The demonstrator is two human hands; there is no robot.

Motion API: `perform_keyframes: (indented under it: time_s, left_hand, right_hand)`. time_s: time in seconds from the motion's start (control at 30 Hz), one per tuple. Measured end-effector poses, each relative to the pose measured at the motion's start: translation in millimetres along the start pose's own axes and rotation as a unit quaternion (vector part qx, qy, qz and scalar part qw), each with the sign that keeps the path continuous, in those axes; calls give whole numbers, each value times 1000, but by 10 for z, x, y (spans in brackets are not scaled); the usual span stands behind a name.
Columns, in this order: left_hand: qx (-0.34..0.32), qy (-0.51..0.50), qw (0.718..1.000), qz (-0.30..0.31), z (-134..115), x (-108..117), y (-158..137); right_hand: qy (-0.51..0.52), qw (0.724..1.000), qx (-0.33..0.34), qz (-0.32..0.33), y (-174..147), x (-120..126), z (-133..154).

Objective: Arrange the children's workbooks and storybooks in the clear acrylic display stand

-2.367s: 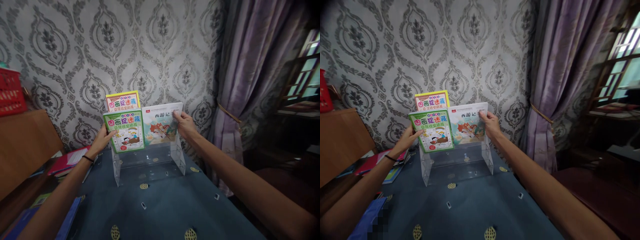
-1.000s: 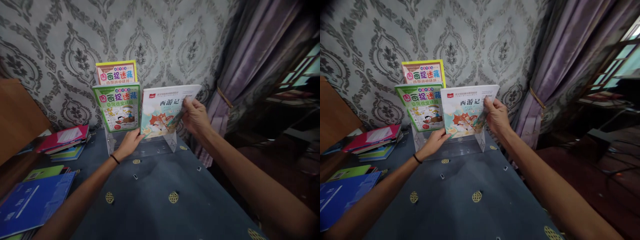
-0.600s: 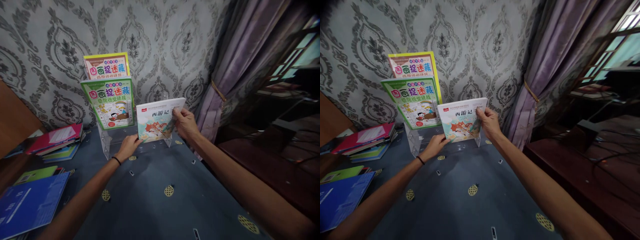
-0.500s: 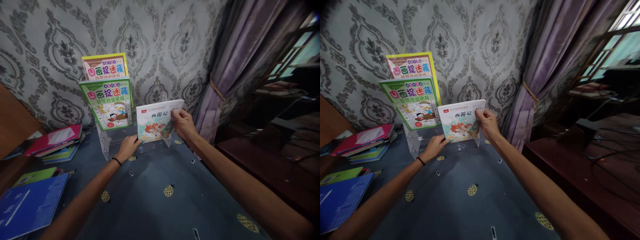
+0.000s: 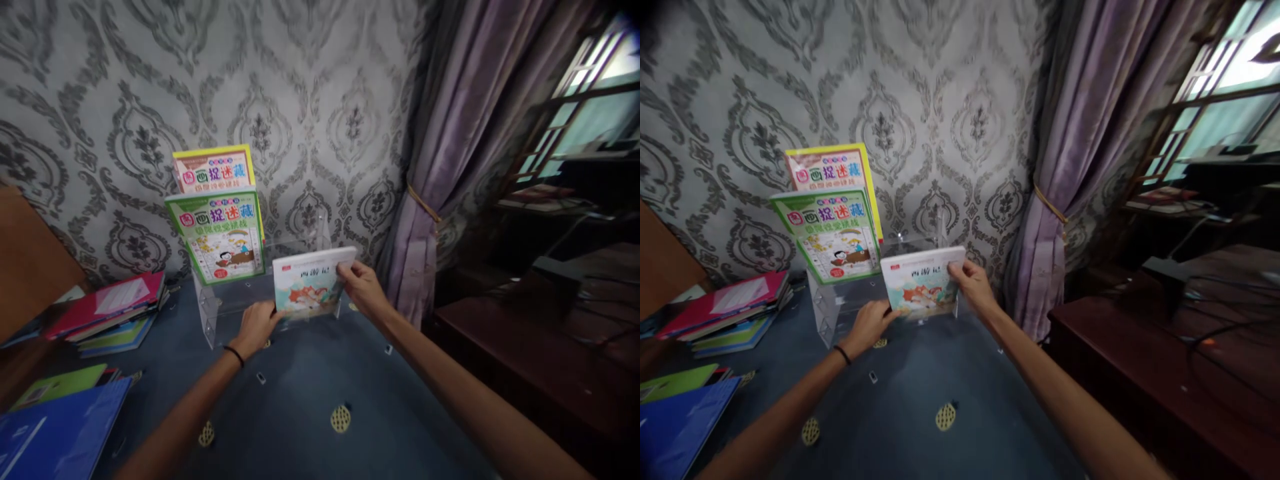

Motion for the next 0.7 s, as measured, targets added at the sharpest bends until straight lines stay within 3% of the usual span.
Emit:
perform_keyframes:
  time_s: [0.2, 0.57, 0.7]
  left_hand:
    - [-4, -6, 1000, -13, -7, -21, -16]
    - [-32, -39, 998, -22, -55, 78, -152]
    - [-34, -43, 998, -7, -50, 85, -189]
  right_hand:
    - [-45, 998, -21, 39, -62, 22, -81]
    - [-147, 987, 24, 62, -263, -63, 263]
    - [-142, 989, 20, 35, -275, -65, 249]
Point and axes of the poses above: each hand's wrist, its own y-axis towards the middle knuckle, its own x-axis out of the back of the hand, z = x × y, the point moved 7 cm from there along y, towards the middle knuckle, and after that the axes turned 6 degrees about y, right-handed, at the moved point
